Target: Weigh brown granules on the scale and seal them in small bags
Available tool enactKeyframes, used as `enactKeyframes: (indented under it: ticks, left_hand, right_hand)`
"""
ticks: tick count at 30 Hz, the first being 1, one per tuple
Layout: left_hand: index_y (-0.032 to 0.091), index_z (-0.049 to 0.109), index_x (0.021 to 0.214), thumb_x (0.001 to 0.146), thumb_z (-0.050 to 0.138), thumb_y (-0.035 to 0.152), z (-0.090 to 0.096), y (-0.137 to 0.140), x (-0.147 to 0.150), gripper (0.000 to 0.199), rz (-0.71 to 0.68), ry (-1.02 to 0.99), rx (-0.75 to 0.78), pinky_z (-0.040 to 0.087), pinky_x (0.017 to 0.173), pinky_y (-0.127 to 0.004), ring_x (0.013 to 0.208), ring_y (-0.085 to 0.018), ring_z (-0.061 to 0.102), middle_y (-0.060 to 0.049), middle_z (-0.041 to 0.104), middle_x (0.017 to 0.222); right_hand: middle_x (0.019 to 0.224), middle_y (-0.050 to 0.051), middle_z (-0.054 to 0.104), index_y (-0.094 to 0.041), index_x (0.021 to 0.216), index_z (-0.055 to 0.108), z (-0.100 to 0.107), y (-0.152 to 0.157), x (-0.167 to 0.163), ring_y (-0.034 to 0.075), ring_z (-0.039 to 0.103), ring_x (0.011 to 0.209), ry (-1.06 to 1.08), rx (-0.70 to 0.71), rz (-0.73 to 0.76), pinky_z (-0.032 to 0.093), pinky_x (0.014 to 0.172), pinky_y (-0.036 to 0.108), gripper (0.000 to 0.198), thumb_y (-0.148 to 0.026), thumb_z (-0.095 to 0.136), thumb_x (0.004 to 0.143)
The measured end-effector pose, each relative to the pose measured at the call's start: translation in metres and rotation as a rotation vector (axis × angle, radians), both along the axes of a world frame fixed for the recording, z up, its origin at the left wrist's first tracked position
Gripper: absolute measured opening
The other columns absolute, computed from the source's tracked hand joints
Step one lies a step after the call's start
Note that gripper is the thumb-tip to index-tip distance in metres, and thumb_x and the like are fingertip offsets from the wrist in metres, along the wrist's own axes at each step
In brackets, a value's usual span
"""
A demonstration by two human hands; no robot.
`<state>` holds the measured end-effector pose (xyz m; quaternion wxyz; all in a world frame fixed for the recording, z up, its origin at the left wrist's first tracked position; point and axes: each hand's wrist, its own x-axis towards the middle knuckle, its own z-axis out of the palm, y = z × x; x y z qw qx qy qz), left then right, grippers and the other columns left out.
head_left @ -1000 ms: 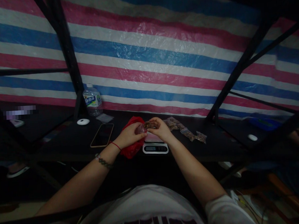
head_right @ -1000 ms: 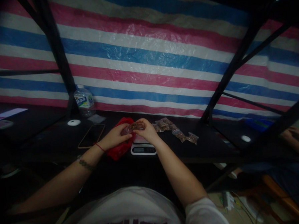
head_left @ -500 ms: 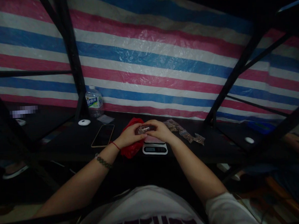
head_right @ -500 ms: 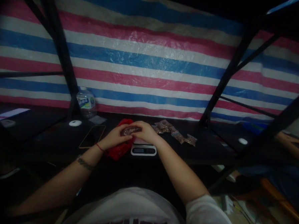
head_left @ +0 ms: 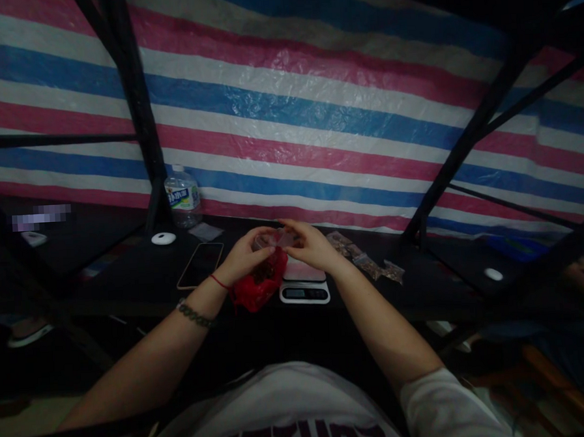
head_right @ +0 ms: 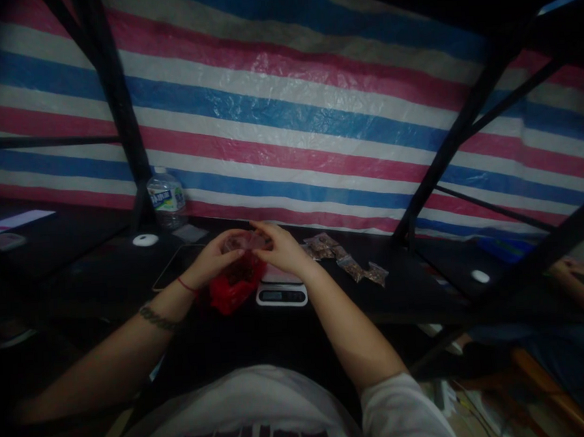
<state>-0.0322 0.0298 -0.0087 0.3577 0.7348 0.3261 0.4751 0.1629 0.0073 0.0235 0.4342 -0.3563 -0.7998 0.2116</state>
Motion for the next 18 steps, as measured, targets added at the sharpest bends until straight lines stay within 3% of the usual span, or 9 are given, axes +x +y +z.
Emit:
enactKeyframes:
  ticks: [4,7,12,14,18]
  left_hand:
    - [0.014,0.053,0.122,0.069,0.064,0.038,0.011,0.007,-0.020,0.060,0.071,0.131,-0.002,0.048,0.086,-0.036,0.096,-0.023,0.060,-0.009,0.064,0.109]
    - [0.015,0.057,0.114,0.065,0.065,0.033,0.017,0.017,-0.042,0.053,0.144,0.387,-0.043,0.049,0.081,-0.033,0.092,-0.023,0.062,-0.006,0.066,0.104]
    - [0.016,0.058,0.101,0.068,0.056,0.026,0.001,0.031,-0.068,0.035,0.470,0.618,-0.106,0.047,0.075,-0.030,0.087,-0.023,0.063,-0.008,0.067,0.097]
    - [0.015,0.058,0.099,0.067,0.057,0.028,-0.011,0.030,-0.069,0.035,0.458,0.690,-0.207,0.047,0.071,-0.030,0.084,-0.024,0.064,-0.010,0.067,0.094]
    - [0.016,0.057,0.094,0.062,0.062,0.028,-0.031,0.017,-0.061,0.034,0.263,0.722,-0.315,0.047,0.067,-0.027,0.082,-0.023,0.064,-0.008,0.068,0.091]
  right_hand:
    - [0.119,0.009,0.059,-0.020,0.124,0.054,-0.015,0.011,0.001,0.019,0.060,0.099,-0.027,-0.019,-0.080,0.050,0.084,0.034,0.054,-0.014,0.063,0.071]
    - [0.112,0.008,0.063,-0.017,0.119,0.055,-0.028,0.017,-0.004,0.017,0.061,0.092,-0.124,-0.068,-0.099,0.050,0.082,0.032,0.052,-0.012,0.065,0.068]
    - [0.093,0.008,0.068,-0.015,0.096,0.067,-0.039,0.024,-0.020,0.019,0.062,0.083,-0.504,-0.029,-0.090,0.047,0.076,0.029,0.021,-0.016,0.062,0.076]
    - [0.092,0.010,0.069,-0.014,0.092,0.068,-0.043,0.030,-0.027,0.020,0.062,0.086,-0.623,0.012,-0.080,0.045,0.079,0.029,0.015,-0.015,0.059,0.080]
    - [0.100,0.012,0.067,-0.013,0.097,0.068,-0.057,0.047,-0.040,0.020,0.061,0.091,-0.802,0.022,-0.112,0.045,0.081,0.028,0.021,-0.011,0.054,0.082]
